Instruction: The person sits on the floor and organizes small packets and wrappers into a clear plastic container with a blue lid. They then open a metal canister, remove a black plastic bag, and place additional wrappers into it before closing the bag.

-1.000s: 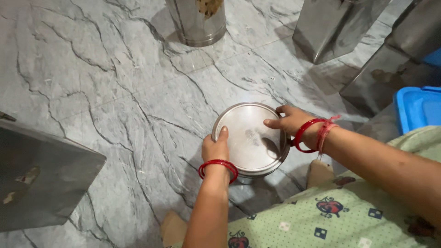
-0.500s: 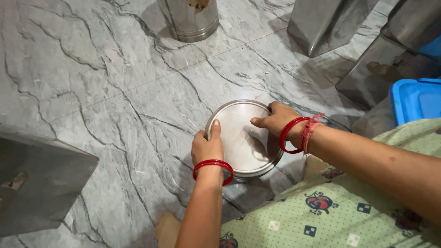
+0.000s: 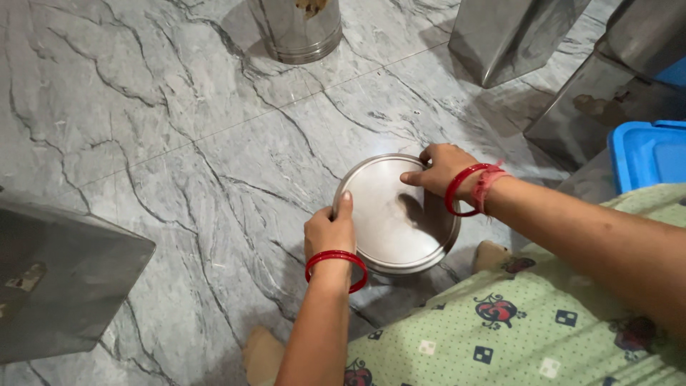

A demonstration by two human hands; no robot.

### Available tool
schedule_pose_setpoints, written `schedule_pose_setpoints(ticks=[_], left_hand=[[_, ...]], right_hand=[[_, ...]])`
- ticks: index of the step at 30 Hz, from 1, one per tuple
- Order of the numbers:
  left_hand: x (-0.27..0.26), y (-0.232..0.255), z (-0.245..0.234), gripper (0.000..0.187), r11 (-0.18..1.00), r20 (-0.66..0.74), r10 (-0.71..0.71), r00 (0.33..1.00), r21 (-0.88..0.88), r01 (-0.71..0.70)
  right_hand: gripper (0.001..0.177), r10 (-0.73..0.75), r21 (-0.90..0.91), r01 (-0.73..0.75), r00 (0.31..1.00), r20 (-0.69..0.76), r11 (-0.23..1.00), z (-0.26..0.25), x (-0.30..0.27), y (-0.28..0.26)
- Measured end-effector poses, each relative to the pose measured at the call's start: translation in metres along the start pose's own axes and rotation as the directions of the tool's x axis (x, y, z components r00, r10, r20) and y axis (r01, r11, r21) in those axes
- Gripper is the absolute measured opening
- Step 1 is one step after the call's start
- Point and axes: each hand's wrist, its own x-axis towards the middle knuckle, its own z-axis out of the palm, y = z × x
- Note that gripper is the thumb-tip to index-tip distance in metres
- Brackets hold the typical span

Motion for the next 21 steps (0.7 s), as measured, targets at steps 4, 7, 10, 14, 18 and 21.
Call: schedule_pose_setpoints(ticks=[4,7,10,14,18,21], left_hand=[[0.009,-0.017,0.013,0.057,0.994,-0.013,0.093,0.996,-0.062,-0.093],[0.014,-0.027,0.023,0.057,0.980,0.003,0.098,0.995,-0.175,-0.096],[0.016,-0.030,0.026,0.059,0.941,0.074,0.109,0.991,-0.328,-0.079],[0.012,-0.021,0.021,0.068,0.925,0.208,0.122,0.970,-0.377,-0.036],[0.003,-0.012,0.019,0.086,0.934,0.449,0.047,0.892,-0.336,0.119],[-0.005,-0.007,0.028,0.092,0.965,0.492,0.099,0.865,-0.260,0.037]], right_hand=[[0.069,-0.140,-0.325,0.106,0.987,-0.084,0.940,0.004,0.004,-0.009],[0.066,-0.238,-0.287,0.193,0.962,-0.134,0.938,0.008,0.007,-0.018],[0.063,-0.282,-0.232,0.261,0.957,-0.062,0.937,0.010,0.012,-0.025],[0.060,-0.418,-0.186,0.407,0.908,-0.023,0.894,0.008,0.012,-0.034],[0.061,-0.365,-0.239,0.384,0.923,0.124,0.892,0.005,0.005,-0.047],[0.064,-0.316,-0.350,0.370,0.927,0.202,0.861,0.010,-0.008,-0.054]])
